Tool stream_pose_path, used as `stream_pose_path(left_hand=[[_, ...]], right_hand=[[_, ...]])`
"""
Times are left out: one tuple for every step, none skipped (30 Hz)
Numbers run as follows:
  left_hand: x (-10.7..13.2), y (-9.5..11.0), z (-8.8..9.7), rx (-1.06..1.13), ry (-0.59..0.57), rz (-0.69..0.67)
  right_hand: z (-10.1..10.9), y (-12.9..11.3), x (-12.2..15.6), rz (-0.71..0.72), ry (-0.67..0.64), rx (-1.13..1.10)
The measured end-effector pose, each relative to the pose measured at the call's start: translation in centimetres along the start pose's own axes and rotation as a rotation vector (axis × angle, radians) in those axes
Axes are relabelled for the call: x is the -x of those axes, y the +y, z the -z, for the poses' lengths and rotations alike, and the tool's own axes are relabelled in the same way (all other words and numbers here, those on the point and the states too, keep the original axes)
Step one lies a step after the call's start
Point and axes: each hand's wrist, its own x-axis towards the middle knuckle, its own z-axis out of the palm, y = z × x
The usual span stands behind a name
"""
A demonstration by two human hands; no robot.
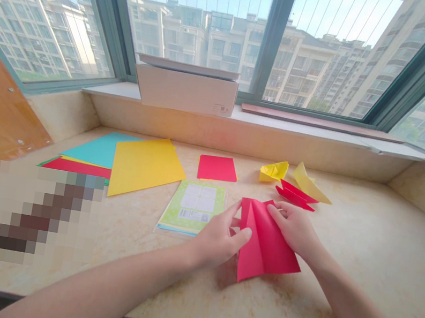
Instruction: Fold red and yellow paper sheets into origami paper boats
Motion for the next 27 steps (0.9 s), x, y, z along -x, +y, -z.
stream_pose_path(left_hand=[[0.0,0.1,0.0,-0.002,0.014,0.000],[-0.1,0.1,0.0,-0.008,0.030,0.000],[-0.1,0.2,0.0,-0.018,0.046,0.000],[-0.1,0.2,0.0,-0.032,0.061,0.000],[-0.2,0.2,0.0,-0.046,0.076,-0.001],[-0.2,0.3,0.0,-0.062,0.091,-0.005],[-0.3,0.3,0.0,-0.080,0.108,-0.012],[-0.4,0.3,0.1,-0.100,0.128,-0.020],[-0.4,0.3,0.1,-0.124,0.150,-0.025],[-0.4,0.3,0.2,-0.155,0.171,-0.027],[-0.5,0.4,0.3,-0.192,0.190,-0.024],[-0.5,0.4,0.4,-0.234,0.208,-0.018],[-0.5,0.4,0.5,-0.273,0.223,-0.012],[-0.5,0.5,0.5,-0.307,0.236,-0.006],[-0.5,0.5,0.6,-0.334,0.247,-0.005],[-0.5,0.5,0.6,-0.353,0.256,-0.006],[-0.4,0.5,0.6,-0.365,0.262,-0.008],[-0.4,0.5,0.6,-0.373,0.266,-0.007],[-0.4,0.5,0.6,-0.376,0.266,-0.005],[-0.4,0.4,0.6,-0.378,0.264,0.000],[-0.4,0.4,0.6,-0.382,0.263,0.008],[-0.4,0.3,0.6,-0.391,0.264,0.017],[-0.4,0.2,0.6,-0.403,0.268,0.025],[-0.4,0.2,0.6,-0.420,0.275,0.033],[-0.4,0.1,0.6,-0.436,0.282,0.039],[-0.5,0.1,0.6,-0.448,0.291,0.042],[-0.5,0.0,0.7,-0.457,0.297,0.043]], right_hand=[[0.0,0.0,0.0,-0.005,0.001,0.000],[0.0,0.1,-0.1,-0.007,0.002,0.001],[0.0,0.1,-0.1,-0.006,0.001,0.002],[-0.1,0.1,-0.1,-0.004,0.000,0.002],[-0.1,0.2,-0.2,-0.007,-0.003,-0.003],[-0.1,0.3,-0.2,-0.014,-0.007,-0.017],[-0.2,0.4,-0.2,-0.025,-0.012,-0.041],[-0.2,0.5,-0.3,-0.038,-0.014,-0.071],[-0.2,0.6,-0.3,-0.051,-0.016,-0.099],[-0.3,0.7,-0.3,-0.062,-0.016,-0.123],[-0.3,0.8,-0.4,-0.069,-0.016,-0.141],[-0.3,0.9,-0.4,-0.072,-0.015,-0.150],[-0.3,0.9,-0.4,-0.071,-0.014,-0.153],[-0.3,0.8,-0.3,-0.068,-0.014,-0.157],[-0.3,0.7,-0.3,-0.065,-0.014,-0.164],[-0.2,0.6,-0.3,-0.062,-0.016,-0.172],[-0.2,0.6,-0.3,-0.058,-0.019,-0.179],[-0.1,0.5,-0.3,-0.053,-0.024,-0.183],[0.0,0.5,-0.4,-0.049,-0.031,-0.185],[0.1,0.5,-0.5,-0.041,-0.039,-0.178],[0.2,0.6,-0.6,-0.030,-0.045,-0.162],[0.3,0.8,-0.7,-0.017,-0.046,-0.132],[0.5,0.9,-0.9,-0.002,-0.040,-0.092],[0.7,1.1,-1.1,0.011,-0.028,-0.048],[0.8,1.2,-1.2,0.022,-0.012,-0.007],[1.0,1.4,-1.4,0.027,0.005,0.027],[1.1,1.4,-1.5,0.028,0.018,0.050]])
